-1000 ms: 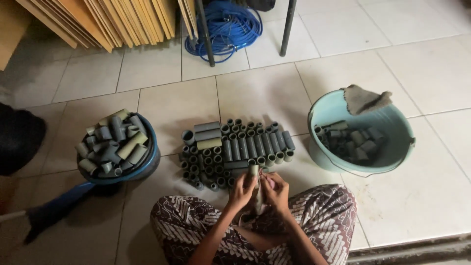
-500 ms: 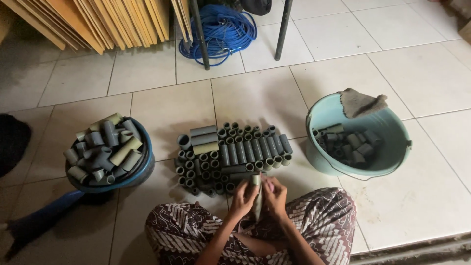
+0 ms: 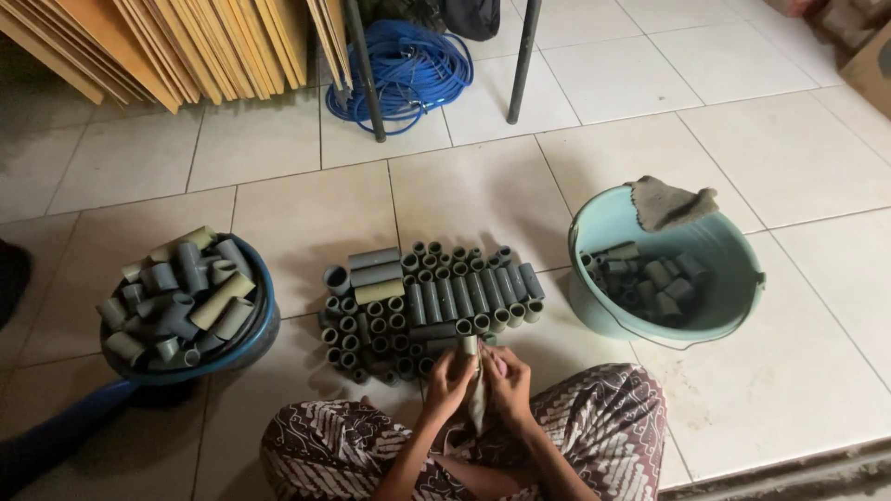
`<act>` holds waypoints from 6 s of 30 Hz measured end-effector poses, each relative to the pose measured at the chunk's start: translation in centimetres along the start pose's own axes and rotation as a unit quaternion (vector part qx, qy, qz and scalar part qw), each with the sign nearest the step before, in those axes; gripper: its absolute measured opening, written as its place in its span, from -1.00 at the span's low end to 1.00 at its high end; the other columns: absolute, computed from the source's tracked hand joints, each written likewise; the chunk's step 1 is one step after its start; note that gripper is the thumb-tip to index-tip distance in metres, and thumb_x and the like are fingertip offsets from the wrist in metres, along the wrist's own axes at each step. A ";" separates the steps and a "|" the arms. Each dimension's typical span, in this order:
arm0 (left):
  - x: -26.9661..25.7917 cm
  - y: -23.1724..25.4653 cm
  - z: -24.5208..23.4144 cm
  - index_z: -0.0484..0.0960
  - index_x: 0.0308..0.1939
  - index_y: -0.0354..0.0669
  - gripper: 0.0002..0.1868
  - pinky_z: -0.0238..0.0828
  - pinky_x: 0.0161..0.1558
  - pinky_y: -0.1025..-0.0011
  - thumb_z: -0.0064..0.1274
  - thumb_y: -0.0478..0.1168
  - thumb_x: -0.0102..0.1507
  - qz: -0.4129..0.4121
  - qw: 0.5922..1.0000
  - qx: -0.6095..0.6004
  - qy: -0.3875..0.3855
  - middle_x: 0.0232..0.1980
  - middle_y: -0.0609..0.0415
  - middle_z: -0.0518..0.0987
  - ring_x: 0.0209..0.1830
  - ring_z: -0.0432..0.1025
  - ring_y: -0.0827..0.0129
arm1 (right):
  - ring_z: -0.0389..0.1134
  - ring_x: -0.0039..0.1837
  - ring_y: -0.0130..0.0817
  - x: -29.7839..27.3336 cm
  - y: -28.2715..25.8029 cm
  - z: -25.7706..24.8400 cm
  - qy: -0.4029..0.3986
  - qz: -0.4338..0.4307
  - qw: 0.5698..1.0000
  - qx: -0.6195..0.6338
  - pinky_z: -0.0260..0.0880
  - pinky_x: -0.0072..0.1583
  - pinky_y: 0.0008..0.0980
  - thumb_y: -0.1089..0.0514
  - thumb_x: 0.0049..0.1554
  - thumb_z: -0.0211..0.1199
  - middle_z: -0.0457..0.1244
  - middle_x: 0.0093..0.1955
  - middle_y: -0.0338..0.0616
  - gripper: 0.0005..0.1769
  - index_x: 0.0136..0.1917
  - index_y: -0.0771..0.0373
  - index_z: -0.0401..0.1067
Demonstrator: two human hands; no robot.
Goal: The person sits on the floor and wipes small cylindrical pipe fittings with a cloth. They pick up each fitting from a central pile, wipe it, and place it into a bucket to the right.
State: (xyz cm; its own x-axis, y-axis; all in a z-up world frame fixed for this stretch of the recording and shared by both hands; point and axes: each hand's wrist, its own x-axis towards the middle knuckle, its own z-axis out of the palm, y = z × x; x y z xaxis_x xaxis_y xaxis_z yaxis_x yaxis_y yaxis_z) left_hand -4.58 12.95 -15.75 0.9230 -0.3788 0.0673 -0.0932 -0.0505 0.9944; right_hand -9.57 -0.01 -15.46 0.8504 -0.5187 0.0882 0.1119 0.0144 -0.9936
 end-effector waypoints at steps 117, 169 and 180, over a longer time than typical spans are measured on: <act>0.6 -8.0 0.4 0.48 0.18 -0.26 -0.46 0.59 0.03 0.23 0.35 -0.39 0.15 -0.044 0.977 -0.164 0.127 -0.02 -0.08 0.52 -0.08 0.51 0.22 | 0.17 -0.72 -0.25 -1.9 -2.4 0.7 -0.138 0.251 0.953 0.103 0.13 -0.59 -0.50 0.19 0.26 0.11 0.11 -0.73 0.06 -0.70 0.15 0.31 0.57; 1.3 -6.0 -0.6 0.20 0.57 0.01 -0.08 0.38 0.12 0.55 0.28 0.01 0.19 -0.012 0.992 -0.126 0.020 0.13 0.08 0.63 0.09 0.47 0.46 | 0.44 -0.03 -0.10 -1.2 2.1 -0.2 -0.211 0.342 0.831 0.385 0.47 0.02 -0.24 0.21 0.09 0.20 0.37 0.03 0.10 -0.43 0.38 0.30 0.30; -0.1 2.1 -1.6 0.33 0.41 -0.13 -0.51 0.46 0.32 0.19 -0.11 -0.13 0.40 -0.086 0.967 -0.221 -0.088 0.30 -0.14 0.57 0.31 0.49 0.17 | 0.39 -0.08 -0.03 -0.8 3.0 -0.9 -0.205 0.406 0.803 0.385 0.39 0.08 -0.14 0.11 0.06 0.24 0.38 -0.01 0.10 -0.58 0.18 0.25 0.38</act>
State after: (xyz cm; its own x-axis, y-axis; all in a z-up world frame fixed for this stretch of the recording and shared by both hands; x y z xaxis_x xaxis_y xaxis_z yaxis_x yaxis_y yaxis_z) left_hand -4.28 14.41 -13.53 0.8286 -0.5542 -0.0789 0.2612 0.2581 0.9301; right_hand -10.37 -0.31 -18.55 0.8843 0.2521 -0.3929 -0.4142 0.8120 -0.4113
